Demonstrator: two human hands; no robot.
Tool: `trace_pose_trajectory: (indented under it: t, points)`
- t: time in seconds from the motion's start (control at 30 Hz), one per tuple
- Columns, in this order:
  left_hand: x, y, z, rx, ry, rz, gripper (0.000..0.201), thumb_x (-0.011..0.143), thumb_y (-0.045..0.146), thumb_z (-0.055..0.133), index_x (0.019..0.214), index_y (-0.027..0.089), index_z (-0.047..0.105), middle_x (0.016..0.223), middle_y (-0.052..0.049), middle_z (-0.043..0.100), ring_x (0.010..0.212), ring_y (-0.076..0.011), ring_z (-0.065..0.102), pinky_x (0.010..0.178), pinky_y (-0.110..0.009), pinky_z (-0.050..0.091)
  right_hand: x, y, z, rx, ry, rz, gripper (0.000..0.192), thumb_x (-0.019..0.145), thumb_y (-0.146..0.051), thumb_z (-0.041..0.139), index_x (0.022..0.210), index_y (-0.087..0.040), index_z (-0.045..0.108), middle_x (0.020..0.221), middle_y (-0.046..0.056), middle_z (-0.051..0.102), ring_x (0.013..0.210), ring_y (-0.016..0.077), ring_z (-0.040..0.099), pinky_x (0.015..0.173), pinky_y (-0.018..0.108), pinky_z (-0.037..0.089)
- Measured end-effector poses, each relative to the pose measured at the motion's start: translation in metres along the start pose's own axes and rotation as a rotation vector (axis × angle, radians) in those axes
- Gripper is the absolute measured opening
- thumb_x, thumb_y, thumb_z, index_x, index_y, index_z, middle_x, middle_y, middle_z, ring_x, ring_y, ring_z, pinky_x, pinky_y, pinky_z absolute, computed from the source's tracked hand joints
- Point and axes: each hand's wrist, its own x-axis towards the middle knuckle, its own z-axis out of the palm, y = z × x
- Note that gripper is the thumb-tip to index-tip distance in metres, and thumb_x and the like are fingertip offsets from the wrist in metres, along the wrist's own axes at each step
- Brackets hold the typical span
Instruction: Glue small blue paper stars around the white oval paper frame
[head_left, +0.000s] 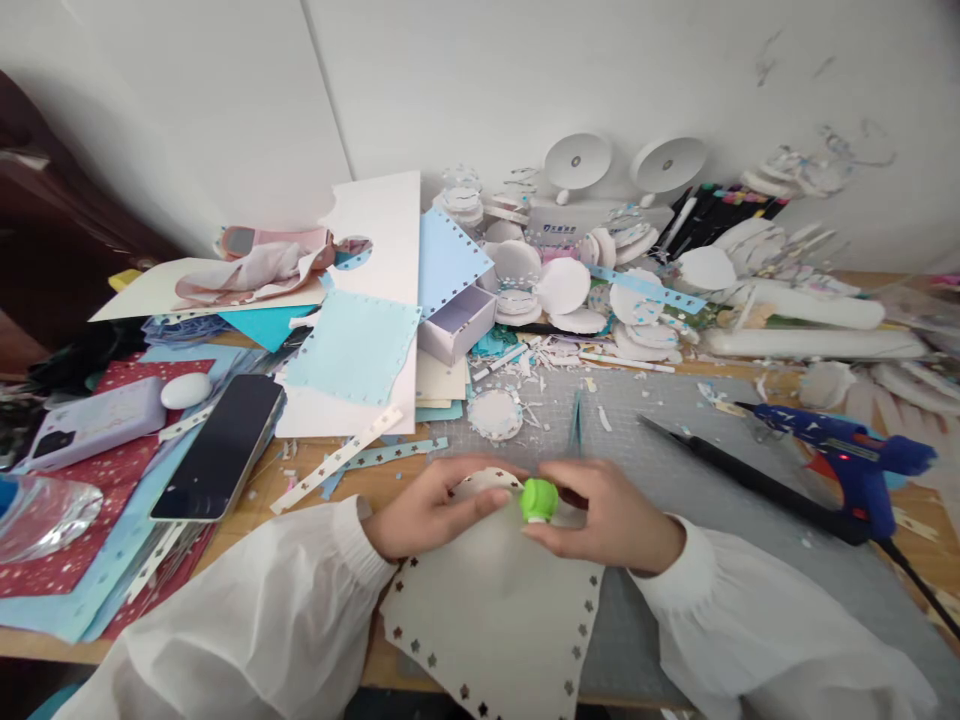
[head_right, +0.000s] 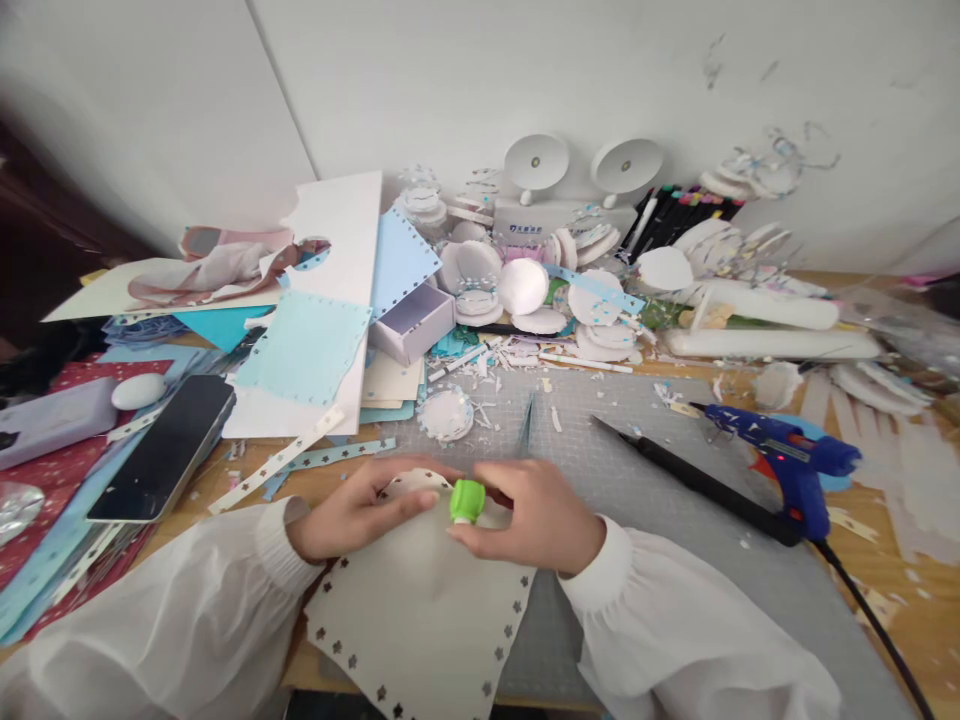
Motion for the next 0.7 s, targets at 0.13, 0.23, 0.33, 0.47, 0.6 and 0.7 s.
trace_pose_trajectory:
  t: [0.13,0.23,0.33,0.47,0.6,0.7]
  points:
    - [0.000,-0.003,0.000,-0.011,0.019,-0.030,0.024,0.087,0.020,0.056,0.107,0.012,0.065,0.107,-0.009,0.068,0.101,-0.0189,0.061,0.090,-0.026,0.046,0.002,0.002,-0.007,0.057,0.050,0.029,0.032,0.067,-0.035,0.069,0.078,-0.021,0.043,0.068,-0.004,0.045,0.058,0.0099,0.040,0.054,0.022,0.032]
    - [0.001,-0.003,-0.001,-0.030,-0.009,-0.025,0.024,0.087,0.018,0.055,0.108,0.013,0.064,0.109,-0.009,0.067,0.103,-0.0190,0.060,0.093,-0.029,0.044,0.002,0.003,-0.004,0.101,0.103,-0.077,0.034,0.067,-0.027,0.071,0.088,-0.021,0.045,0.083,0.000,0.050,0.072,0.0134,0.047,0.063,0.024,0.039]
    - [0.002,-0.002,-0.001,-0.070,-0.012,-0.033,0.025,0.084,0.020,0.058,0.107,0.012,0.063,0.108,-0.011,0.066,0.102,-0.0197,0.061,0.093,-0.031,0.046,0.002,0.004,0.003,0.084,0.194,-0.241,0.030,0.070,-0.019,0.069,0.089,-0.021,0.045,0.091,0.003,0.050,0.085,0.0165,0.049,0.073,0.028,0.041]
    - [-0.001,0.000,0.006,-0.031,0.017,0.015,0.039,0.069,0.025,0.075,0.103,0.012,0.060,0.098,-0.010,0.066,0.091,-0.0199,0.062,0.082,-0.030,0.051,0.003,0.003,0.013,-0.075,0.261,-0.437,0.022,0.078,-0.022,0.065,0.087,-0.020,0.045,0.084,0.003,0.054,0.079,0.0162,0.048,0.069,0.029,0.041]
    - [-0.005,-0.002,0.011,0.189,0.110,0.136,0.034,0.069,0.027,0.075,0.097,0.014,0.061,0.088,-0.007,0.067,0.080,-0.0172,0.062,0.074,-0.027,0.050,0.004,-0.001,0.017,-0.209,0.320,-0.511,0.018,0.083,-0.030,0.060,0.083,-0.020,0.045,0.081,0.004,0.056,0.074,0.0167,0.048,0.066,0.030,0.040]
    - [-0.005,-0.001,0.011,0.244,0.184,0.200,0.030,0.073,0.026,0.072,0.098,0.014,0.061,0.090,-0.007,0.067,0.082,-0.0173,0.062,0.075,-0.027,0.049,0.004,-0.001,0.015,-0.228,0.373,-0.459,0.020,0.083,-0.031,0.061,0.083,-0.020,0.044,0.082,0.004,0.055,0.074,0.0169,0.049,0.065,0.030,0.041]
